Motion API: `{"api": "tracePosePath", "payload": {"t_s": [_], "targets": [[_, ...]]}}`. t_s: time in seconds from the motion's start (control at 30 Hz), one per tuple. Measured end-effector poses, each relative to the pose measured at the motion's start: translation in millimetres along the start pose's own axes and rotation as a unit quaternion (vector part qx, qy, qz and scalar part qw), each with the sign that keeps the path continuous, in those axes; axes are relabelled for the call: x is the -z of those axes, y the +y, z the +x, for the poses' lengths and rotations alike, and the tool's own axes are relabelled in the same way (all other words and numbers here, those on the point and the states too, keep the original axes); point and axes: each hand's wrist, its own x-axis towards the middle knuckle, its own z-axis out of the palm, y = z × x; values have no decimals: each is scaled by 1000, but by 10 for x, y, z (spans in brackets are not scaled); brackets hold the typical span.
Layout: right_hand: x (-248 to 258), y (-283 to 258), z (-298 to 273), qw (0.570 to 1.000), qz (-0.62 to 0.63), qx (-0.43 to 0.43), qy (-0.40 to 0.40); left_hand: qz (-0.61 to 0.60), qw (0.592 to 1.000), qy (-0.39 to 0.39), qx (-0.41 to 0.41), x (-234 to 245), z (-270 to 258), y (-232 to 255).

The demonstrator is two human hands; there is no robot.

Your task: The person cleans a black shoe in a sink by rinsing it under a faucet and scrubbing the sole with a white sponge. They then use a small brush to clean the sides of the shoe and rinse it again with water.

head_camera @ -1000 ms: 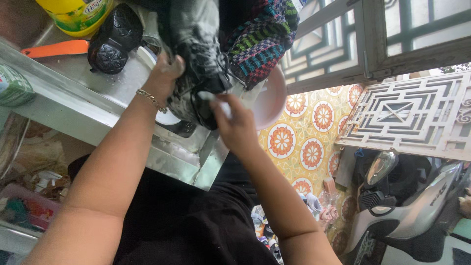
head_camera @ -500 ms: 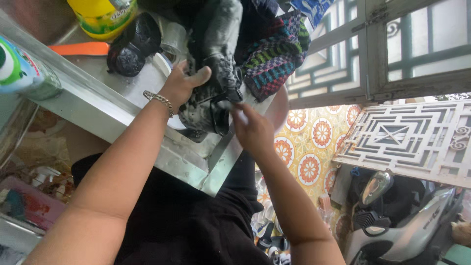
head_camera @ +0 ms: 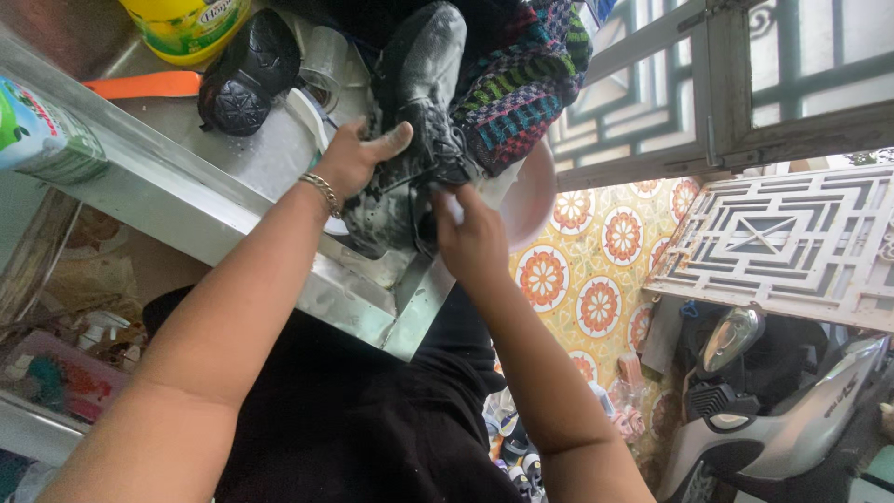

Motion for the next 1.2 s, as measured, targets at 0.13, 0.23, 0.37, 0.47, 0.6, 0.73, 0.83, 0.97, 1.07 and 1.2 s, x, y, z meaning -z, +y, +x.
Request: {"api": "tracePosePath", "payload": {"t_s": [0.13, 0.23, 0.37, 0.47, 0.6, 0.73, 0.83, 0.97, 1.07, 1.2], "targets": [[16, 11, -97, 985, 71, 159, 19, -47, 997, -24, -50, 117, 107, -184], [18, 75, 263, 994, 4, 27, 105, 151, 986, 33, -58, -64, 205, -396], [11, -86, 14, 994, 2, 80, 70, -130, 991, -19, 8, 53, 82, -39], [72, -110, 4, 994, 25, 98, 47, -96, 993, -43, -47, 115, -6, 185], [74, -42, 231, 998, 20, 40, 44, -69, 993, -61, -67, 41, -96, 167], [63, -37, -69, 975, 87, 202, -31, -119, 991, -13, -53, 276, -156, 384], [137, 141, 125, 989, -57, 137, -21, -21, 989, -56, -132, 137, -199, 320], [263, 223, 70, 987, -51, 147, -46, -7, 993, -59, -106, 76, -191, 266], [298, 185, -184, 973, -22, 217, -72, -6, 991, -70, -112, 102, -197, 235], [395, 304, 121, 980, -125, 135, -70, 2, 991, -82, -109, 91, -215, 210]]}}
